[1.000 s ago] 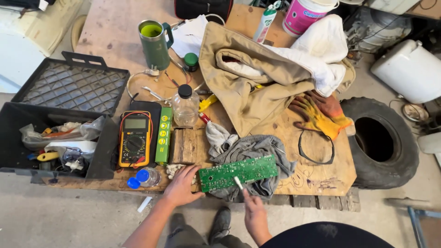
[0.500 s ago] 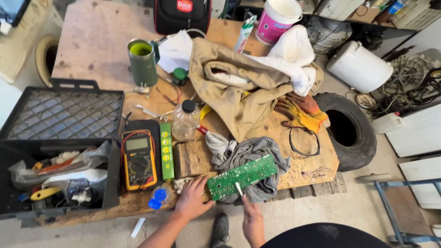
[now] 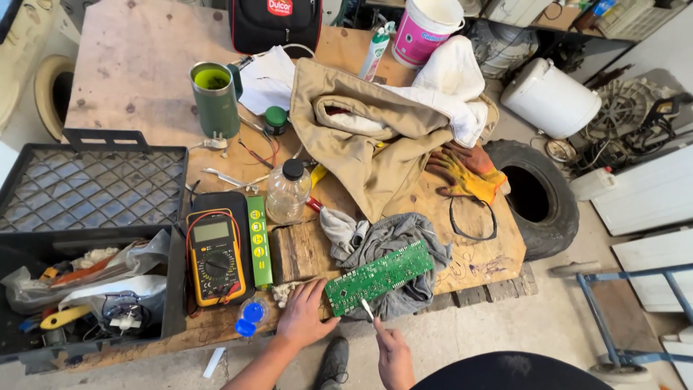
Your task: The person cleans a printed circuit board using a toothbrush and cleaning liquid at a workshop bench.
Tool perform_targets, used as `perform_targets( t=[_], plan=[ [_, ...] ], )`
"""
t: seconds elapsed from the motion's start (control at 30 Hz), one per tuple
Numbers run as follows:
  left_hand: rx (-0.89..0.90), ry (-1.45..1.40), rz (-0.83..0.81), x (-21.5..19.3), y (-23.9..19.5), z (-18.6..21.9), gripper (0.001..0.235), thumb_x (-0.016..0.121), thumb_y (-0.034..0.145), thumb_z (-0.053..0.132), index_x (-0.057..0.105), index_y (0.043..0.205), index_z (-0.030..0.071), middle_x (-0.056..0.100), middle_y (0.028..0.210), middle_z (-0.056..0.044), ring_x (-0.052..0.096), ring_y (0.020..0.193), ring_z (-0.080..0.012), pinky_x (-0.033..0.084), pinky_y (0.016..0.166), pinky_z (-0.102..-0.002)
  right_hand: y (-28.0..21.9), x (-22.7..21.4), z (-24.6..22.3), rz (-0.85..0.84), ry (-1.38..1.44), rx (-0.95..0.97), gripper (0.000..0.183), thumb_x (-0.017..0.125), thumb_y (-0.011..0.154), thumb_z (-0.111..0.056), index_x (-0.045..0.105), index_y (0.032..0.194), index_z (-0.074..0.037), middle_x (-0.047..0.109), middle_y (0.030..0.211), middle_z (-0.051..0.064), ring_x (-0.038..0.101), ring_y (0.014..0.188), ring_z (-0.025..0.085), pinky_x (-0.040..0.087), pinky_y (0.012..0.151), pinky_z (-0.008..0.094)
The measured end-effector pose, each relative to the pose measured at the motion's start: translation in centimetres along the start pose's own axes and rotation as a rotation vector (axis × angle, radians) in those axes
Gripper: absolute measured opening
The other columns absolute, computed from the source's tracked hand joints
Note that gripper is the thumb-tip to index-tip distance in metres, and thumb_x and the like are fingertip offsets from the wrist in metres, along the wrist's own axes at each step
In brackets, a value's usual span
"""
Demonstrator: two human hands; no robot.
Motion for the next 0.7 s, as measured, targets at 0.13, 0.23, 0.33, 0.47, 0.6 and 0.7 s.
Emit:
perform_targets(
  t=[0.13, 0.23, 0.33, 0.47, 0.6, 0.7],
  plan=[
    [0.003, 0.01, 0.023, 0.1, 0.0, 0.1, 0.093, 0.087, 0.068, 0.039, 0.046, 0.143, 0.003, 0.054, 0.14, -0.018, 0.049, 0.13, -0.0362, 0.038, 0.112, -0.046, 2.4, -0.3, -3.9, -0.04, -0.087, 0.123, 0.04, 0.059, 0.098, -0.009, 0.065, 0.137, -0.019, 0.058, 0.081, 0.017, 0.061, 0.073, 0.031, 0.05, 0.068, 0.038],
    [-0.013, 0.008, 0.002, -0.4, 0.6, 0.3, 0.094, 0.087, 0.067, 0.039, 0.045, 0.143, 0.003, 0.053, 0.141, -0.018, 0.048, 0.129, -0.036, 0.037, 0.112, -0.046, 1.5, 0.3, -1.9, -0.03, -0.114, 0.142, 0.04, 0.059, 0.098, -0.009, 0.066, 0.136, -0.019, 0.056, 0.082, 0.019, 0.061, 0.073, 0.032, 0.05, 0.069, 0.037],
    [-0.045, 0.042, -0.043, -0.1, 0.4, 0.3, 0.098, 0.088, 0.066, 0.04, 0.045, 0.147, 0.005, 0.051, 0.146, -0.018, 0.046, 0.13, -0.0369, 0.033, 0.112, -0.05, 0.7, -0.4, -0.1, -0.023, 0.013, 0.065, 0.044, 0.061, 0.093, -0.005, 0.068, 0.133, -0.019, 0.064, 0.084, 0.014, 0.067, 0.073, 0.028, 0.055, 0.071, 0.035],
    [-0.053, 0.03, -0.041, -0.2, 0.3, 0.5, 0.094, 0.085, 0.069, 0.04, 0.043, 0.145, 0.004, 0.05, 0.144, -0.016, 0.046, 0.132, -0.0344, 0.034, 0.114, -0.047, 5.9, -3.9, -2.7, -0.092, -0.237, -0.116, 0.04, 0.064, 0.091, -0.002, 0.075, 0.125, -0.021, 0.069, 0.094, 0.012, 0.068, 0.08, 0.027, 0.054, 0.074, 0.038],
    [-0.081, 0.071, -0.09, -0.6, 0.5, 1.0, 0.095, 0.085, 0.07, 0.042, 0.04, 0.146, 0.005, 0.049, 0.145, -0.015, 0.046, 0.132, -0.0331, 0.032, 0.115, -0.047, 12.7, -9.2, -3.8, -0.315, -0.462, 0.001, 0.03, 0.066, 0.094, -0.015, 0.08, 0.117, -0.028, 0.076, 0.092, 0.002, 0.071, 0.082, 0.02, 0.054, 0.075, 0.04],
    [-0.024, 0.079, -0.023, 0.3, 0.3, 0.2, 0.094, 0.086, 0.07, 0.04, 0.042, 0.144, 0.003, 0.049, 0.144, -0.017, 0.045, 0.133, -0.0343, 0.032, 0.116, -0.047, 13.7, -9.4, -4.9, -0.283, -0.348, -0.323, 0.033, 0.064, 0.084, 0.0, 0.082, 0.107, -0.016, 0.074, 0.093, 0.009, 0.068, 0.088, 0.026, 0.057, 0.079, 0.041]
  ],
)
Point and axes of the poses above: each hand's wrist, its own y-axis towards the middle knuckle, its own x-axis out of the palm, z = x × y, the point moved 1 cm from there along y, towards the middle knuckle
